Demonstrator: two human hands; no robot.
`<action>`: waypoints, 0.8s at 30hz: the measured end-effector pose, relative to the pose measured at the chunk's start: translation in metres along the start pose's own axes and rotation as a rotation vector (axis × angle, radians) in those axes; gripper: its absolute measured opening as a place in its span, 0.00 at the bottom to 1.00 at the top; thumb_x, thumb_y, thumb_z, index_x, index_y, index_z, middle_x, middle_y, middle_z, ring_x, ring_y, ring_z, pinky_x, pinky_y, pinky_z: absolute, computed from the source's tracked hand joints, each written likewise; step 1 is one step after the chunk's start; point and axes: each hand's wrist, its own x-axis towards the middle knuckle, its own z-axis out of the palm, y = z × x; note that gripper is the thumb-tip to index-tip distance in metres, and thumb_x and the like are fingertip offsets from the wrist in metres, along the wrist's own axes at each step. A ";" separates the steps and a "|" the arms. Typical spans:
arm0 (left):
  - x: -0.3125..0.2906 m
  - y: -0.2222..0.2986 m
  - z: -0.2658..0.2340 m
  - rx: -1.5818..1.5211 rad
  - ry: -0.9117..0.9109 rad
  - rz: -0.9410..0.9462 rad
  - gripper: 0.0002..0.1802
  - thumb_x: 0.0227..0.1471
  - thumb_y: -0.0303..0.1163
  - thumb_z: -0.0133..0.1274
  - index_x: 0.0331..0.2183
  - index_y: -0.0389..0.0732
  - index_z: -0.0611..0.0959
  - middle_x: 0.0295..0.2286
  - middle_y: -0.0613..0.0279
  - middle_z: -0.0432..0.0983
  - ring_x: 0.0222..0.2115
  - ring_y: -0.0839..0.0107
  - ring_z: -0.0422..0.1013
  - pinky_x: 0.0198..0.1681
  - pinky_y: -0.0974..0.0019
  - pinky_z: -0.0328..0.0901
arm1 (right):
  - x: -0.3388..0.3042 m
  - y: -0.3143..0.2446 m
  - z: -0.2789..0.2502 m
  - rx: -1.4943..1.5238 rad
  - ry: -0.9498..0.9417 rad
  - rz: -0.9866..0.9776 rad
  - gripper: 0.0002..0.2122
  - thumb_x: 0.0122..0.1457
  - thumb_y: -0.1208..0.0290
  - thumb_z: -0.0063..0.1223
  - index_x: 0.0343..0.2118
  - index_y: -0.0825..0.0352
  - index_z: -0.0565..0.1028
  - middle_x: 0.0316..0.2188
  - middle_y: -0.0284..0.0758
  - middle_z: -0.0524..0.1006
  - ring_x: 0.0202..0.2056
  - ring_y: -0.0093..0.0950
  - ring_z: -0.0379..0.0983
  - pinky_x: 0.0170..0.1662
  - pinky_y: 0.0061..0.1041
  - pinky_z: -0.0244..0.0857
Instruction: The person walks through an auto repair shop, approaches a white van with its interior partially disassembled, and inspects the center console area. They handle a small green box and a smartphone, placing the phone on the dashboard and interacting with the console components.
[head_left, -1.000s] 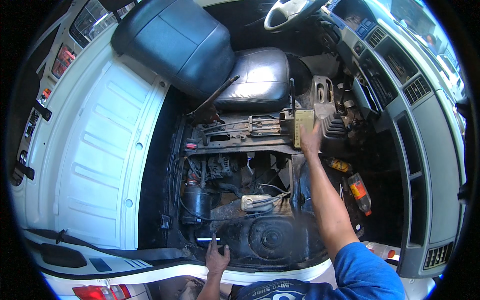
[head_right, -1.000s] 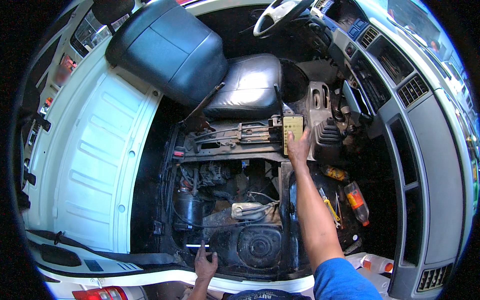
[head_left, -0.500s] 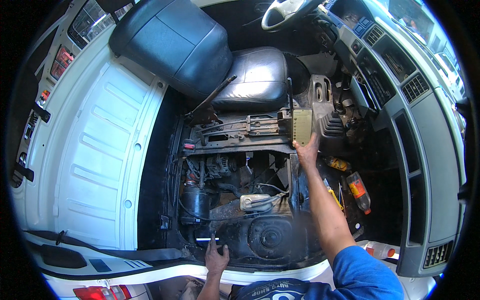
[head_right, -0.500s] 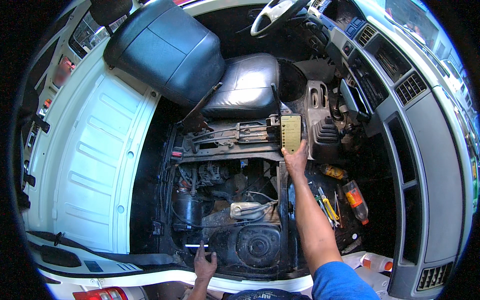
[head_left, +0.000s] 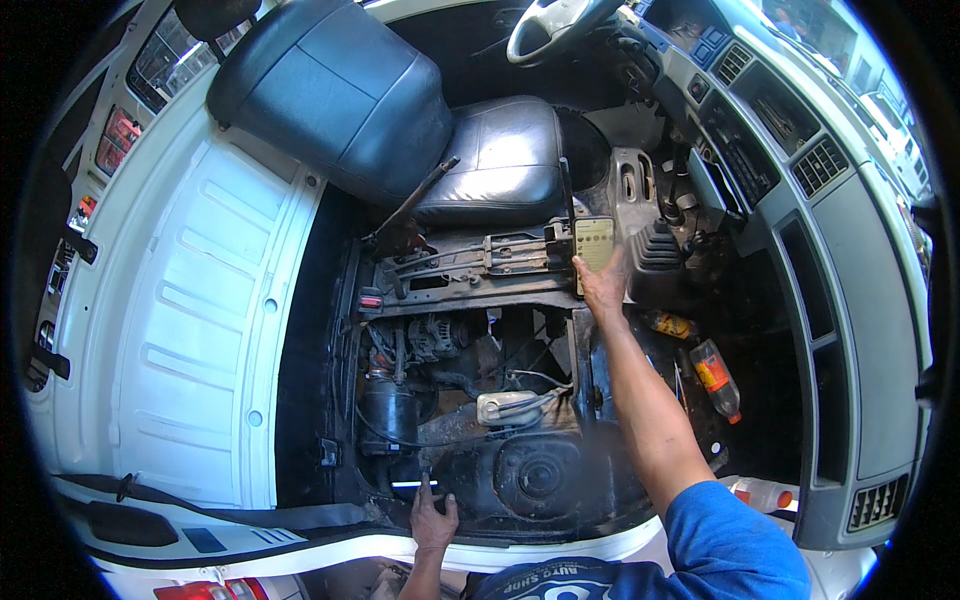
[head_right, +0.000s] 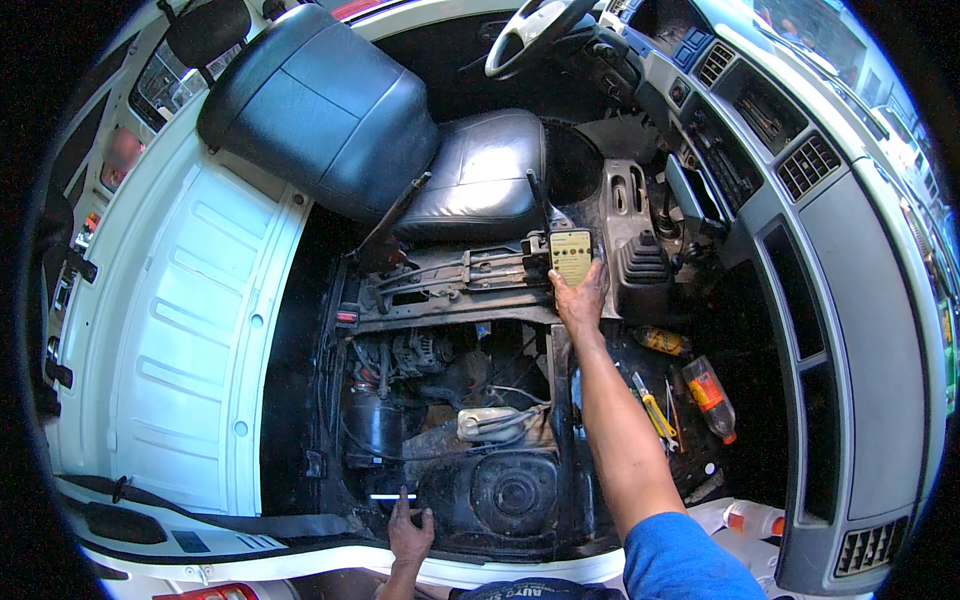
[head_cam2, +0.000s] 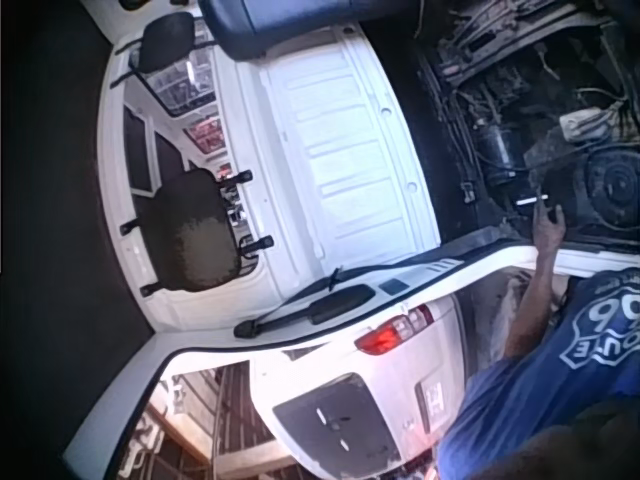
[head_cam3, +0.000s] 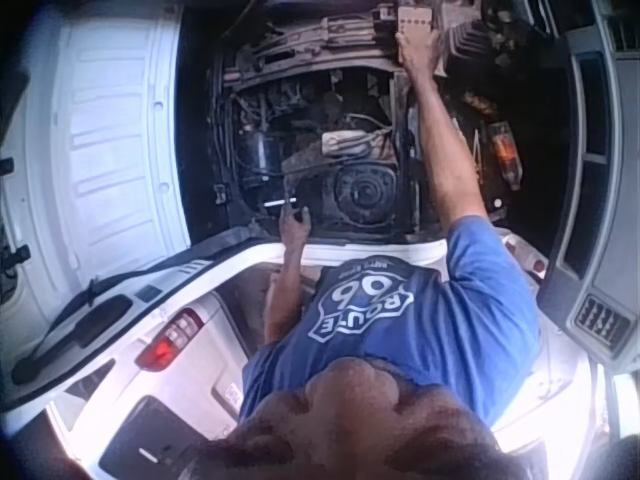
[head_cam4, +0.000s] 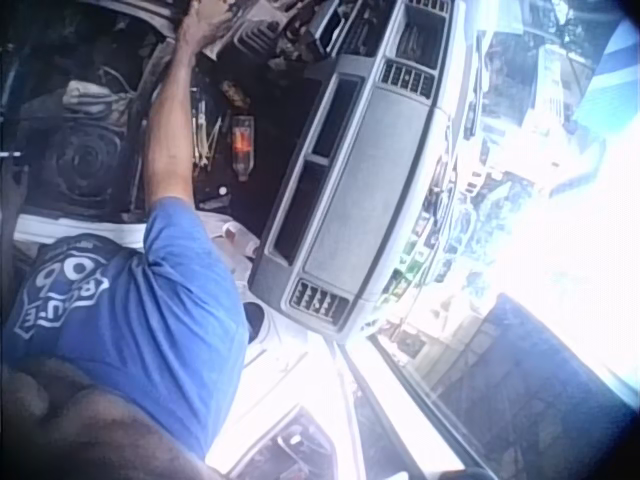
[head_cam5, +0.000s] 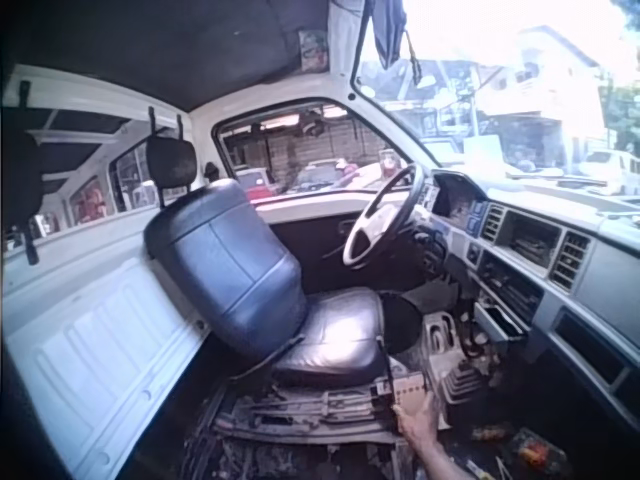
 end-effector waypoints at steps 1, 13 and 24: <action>0.005 0.010 0.003 0.029 -0.004 -0.079 0.42 0.53 0.40 0.58 0.64 0.32 0.64 0.42 0.42 0.79 0.47 0.47 0.74 0.54 0.50 0.67 | 0.000 0.001 -0.001 -0.027 -0.026 0.030 0.46 0.53 0.54 0.68 0.65 0.79 0.55 0.62 0.61 0.62 0.65 0.54 0.57 0.68 0.44 0.51; 0.005 0.004 0.005 0.049 0.012 -0.058 0.43 0.52 0.38 0.58 0.65 0.32 0.63 0.48 0.38 0.75 0.42 0.50 0.77 0.52 0.52 0.69 | -0.043 0.019 -0.009 -0.103 -0.019 -0.080 0.49 0.48 0.64 0.70 0.68 0.77 0.50 0.64 0.59 0.59 0.66 0.54 0.53 0.70 0.42 0.47; 0.005 0.003 0.008 0.082 0.031 -0.063 0.43 0.52 0.38 0.59 0.65 0.32 0.64 0.49 0.37 0.74 0.40 0.51 0.78 0.51 0.51 0.69 | -0.042 0.020 -0.009 -0.088 0.005 -0.076 0.47 0.48 0.63 0.72 0.66 0.75 0.54 0.61 0.58 0.61 0.64 0.54 0.56 0.68 0.44 0.52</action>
